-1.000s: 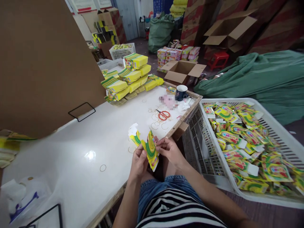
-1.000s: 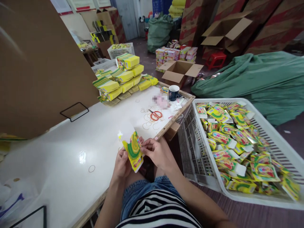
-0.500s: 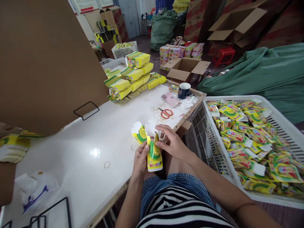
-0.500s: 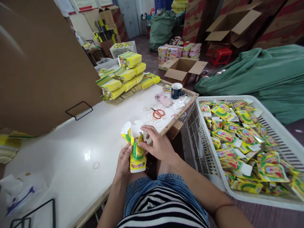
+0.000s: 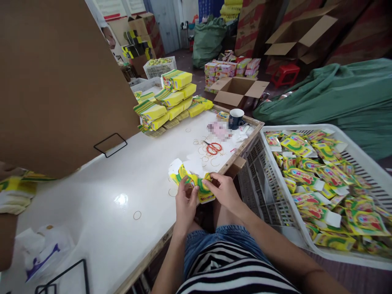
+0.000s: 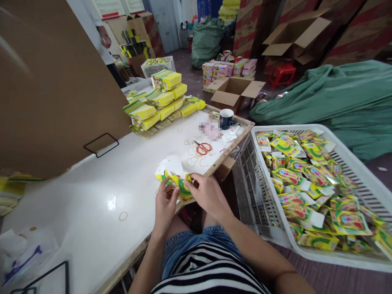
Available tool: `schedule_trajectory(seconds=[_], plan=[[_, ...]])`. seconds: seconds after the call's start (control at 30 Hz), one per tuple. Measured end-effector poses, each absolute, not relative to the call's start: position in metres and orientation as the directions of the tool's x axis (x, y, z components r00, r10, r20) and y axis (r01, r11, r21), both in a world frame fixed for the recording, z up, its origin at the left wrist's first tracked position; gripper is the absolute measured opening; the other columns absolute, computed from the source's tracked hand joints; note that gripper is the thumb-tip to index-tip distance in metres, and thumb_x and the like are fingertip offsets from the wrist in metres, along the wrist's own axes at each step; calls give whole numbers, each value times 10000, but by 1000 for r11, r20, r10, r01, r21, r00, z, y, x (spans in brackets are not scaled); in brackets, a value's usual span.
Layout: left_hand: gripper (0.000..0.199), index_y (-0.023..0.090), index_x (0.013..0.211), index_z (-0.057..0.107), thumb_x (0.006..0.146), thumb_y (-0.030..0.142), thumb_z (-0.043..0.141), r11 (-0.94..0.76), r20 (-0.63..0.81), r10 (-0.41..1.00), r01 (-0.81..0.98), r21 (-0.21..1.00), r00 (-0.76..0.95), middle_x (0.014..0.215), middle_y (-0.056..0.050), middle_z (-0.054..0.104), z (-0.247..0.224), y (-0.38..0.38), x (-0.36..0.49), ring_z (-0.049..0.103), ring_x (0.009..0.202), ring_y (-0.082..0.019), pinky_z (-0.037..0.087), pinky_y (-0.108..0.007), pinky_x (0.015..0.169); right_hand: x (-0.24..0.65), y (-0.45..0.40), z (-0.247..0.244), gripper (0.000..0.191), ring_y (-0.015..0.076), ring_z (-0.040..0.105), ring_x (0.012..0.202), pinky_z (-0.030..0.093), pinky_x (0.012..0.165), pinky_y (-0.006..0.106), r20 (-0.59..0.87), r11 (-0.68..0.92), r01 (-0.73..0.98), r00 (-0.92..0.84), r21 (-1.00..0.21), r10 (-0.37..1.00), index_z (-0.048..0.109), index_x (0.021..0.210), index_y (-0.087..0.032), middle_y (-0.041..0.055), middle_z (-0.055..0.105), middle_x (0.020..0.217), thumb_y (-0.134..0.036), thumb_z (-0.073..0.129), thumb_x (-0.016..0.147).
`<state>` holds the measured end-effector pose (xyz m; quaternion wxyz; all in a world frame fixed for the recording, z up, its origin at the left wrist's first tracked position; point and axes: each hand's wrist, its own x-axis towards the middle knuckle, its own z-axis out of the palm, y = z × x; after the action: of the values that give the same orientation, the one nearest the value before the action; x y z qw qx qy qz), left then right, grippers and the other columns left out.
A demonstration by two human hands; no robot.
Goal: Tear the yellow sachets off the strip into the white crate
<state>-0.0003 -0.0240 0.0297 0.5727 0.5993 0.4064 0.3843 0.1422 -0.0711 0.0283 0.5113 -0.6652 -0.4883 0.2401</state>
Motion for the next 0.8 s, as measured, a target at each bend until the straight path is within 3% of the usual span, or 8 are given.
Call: schedule_trajectory(seconds=[0.1,0.17,0.33,0.47,0.57,0.63,0.7,0.8], plan=[[616,225,1331,329,828,344,664,15,2,897,-35,999,441,892,-28,691,33,-22,-4,683,789,-176,535,-289,719,150,-72,29,318,125,543,602,452,564,242,196,127,214,346,-969,918,573,1138,-222,24,651,853,-376,601,861],[665,246,1383,279,840,343,651,39,6,860,-79,996,509,963,-52,695,38,-21,-8,688,827,-184,539,-298,734,156,-73,34,405,111,542,608,459,554,235,223,203,98,268,-974,937,508,1244,-237,42,649,954,-373,595,873],[560,224,1328,398,841,306,663,108,-16,747,-97,989,665,1009,-72,704,51,-20,-15,688,860,-195,540,-275,720,170,-74,45,318,134,570,675,467,580,242,210,209,24,89,-978,974,612,1100,-202,42,644,892,-429,597,878],[404,213,1131,469,805,250,706,225,-45,671,-146,963,740,938,-46,720,53,-22,-18,707,765,-177,551,-261,681,177,-74,49,331,139,536,645,435,581,244,195,192,92,26,-977,981,640,856,-171,15,600,717,-494,572,882],[394,218,1086,452,795,236,716,261,-61,673,-160,952,737,934,-39,721,50,-25,-16,712,753,-172,561,-261,679,176,-72,50,353,143,532,663,429,610,252,228,223,156,15,-962,974,631,750,-164,22,589,700,-476,555,896],[544,261,1210,378,789,233,722,271,-70,712,-181,945,698,1003,-46,715,47,-26,-13,716,807,-182,567,-273,700,174,-70,49,291,149,547,702,442,638,257,254,242,146,71,-959,965,644,830,-168,32,605,764,-442,570,893],[733,306,1336,262,777,249,734,268,-81,752,-190,944,655,1084,-62,699,44,-26,-11,711,882,-198,572,-293,732,171,-67,45,293,140,546,688,447,620,250,251,238,100,152,-966,956,614,1070,-188,21,605,812,-408,600,878],[700,268,1330,344,758,312,744,252,-105,767,-146,957,633,1130,-92,686,42,-25,-10,708,902,-215,574,-309,750,171,-65,43,361,150,572,733,468,661,267,262,246,109,180,-963,948,587,1197,-222,24,622,860,-397,600,882]])
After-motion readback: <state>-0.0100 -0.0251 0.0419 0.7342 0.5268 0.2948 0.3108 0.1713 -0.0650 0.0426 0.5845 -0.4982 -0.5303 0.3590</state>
